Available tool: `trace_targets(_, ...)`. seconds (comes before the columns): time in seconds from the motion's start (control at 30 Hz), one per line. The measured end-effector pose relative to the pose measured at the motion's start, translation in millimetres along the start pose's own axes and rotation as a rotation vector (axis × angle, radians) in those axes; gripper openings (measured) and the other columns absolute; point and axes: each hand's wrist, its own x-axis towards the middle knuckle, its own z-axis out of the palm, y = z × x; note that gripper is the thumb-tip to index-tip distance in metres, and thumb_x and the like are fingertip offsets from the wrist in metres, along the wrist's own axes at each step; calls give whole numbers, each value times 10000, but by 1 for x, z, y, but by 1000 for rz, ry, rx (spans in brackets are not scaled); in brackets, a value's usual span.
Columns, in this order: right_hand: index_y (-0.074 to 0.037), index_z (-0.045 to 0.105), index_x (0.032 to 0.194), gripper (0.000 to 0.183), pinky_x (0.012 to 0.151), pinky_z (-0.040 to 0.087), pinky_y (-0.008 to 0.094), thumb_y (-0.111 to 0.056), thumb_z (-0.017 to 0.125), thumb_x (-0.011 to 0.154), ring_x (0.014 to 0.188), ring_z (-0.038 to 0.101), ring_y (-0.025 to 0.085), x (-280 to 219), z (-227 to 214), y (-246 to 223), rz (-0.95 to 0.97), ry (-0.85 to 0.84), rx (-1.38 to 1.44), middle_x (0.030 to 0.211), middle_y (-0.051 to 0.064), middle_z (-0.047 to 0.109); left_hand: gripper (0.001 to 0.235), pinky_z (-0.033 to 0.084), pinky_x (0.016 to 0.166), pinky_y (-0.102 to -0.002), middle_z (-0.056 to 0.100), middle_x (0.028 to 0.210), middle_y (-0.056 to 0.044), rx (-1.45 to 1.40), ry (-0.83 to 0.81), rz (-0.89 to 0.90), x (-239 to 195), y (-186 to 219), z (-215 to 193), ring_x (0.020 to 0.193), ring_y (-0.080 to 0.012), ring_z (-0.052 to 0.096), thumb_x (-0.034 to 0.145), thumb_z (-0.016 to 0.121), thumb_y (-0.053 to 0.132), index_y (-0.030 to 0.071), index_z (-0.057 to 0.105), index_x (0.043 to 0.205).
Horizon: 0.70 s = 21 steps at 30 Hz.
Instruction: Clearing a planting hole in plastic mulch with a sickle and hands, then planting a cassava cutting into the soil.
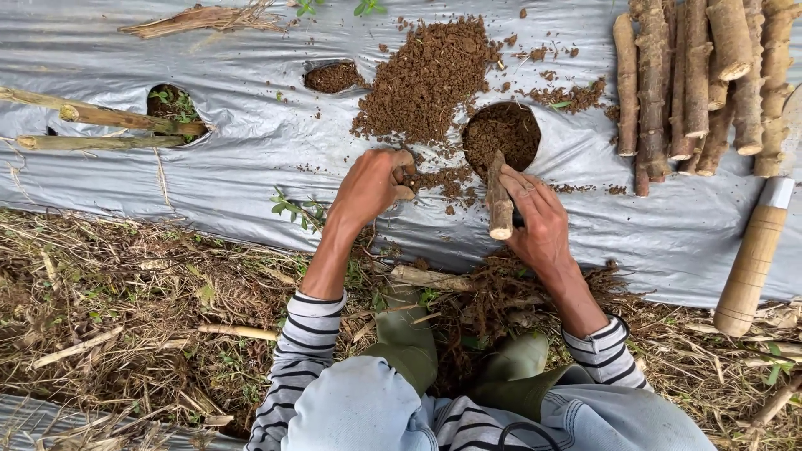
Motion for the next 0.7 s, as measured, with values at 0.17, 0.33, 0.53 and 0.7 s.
trace_targets(0.17,20,697,1261,464,979,554,506,65,734,800,1103,705,393,4,-4,-7,4,-6,7,1295,210,720,344,415,1122,-557,707,1190,-229,-14,22,-53,1,24,-2,1184,-391,658,860,758,-25,24,719,1198)
trace_targets(0.33,5,695,1275,502,951,562,499,72,724,778,1113,698,385,4,-5,-7,-21,4,3,1313,189,716,292,521,1011,-535,704,1119,-247,-132,118,35,13,42,8,1016,-366,708,886,727,-44,-12,720,1176)
trace_targets(0.53,18,687,1281,516,963,558,508,72,729,769,1118,694,400,2,-3,-4,-27,-3,4,1311,211,709,288,566,946,-537,684,1108,-250,-222,194,219,24,54,20,972,-359,717,891,723,-41,-31,706,1179)
trace_targets(0.7,3,696,1278,489,948,562,488,49,735,793,1108,698,384,5,-4,-7,-31,26,7,1306,187,716,443,576,904,-541,639,1170,-186,-51,176,213,-1,46,-14,998,-358,694,812,859,110,27,692,1214)
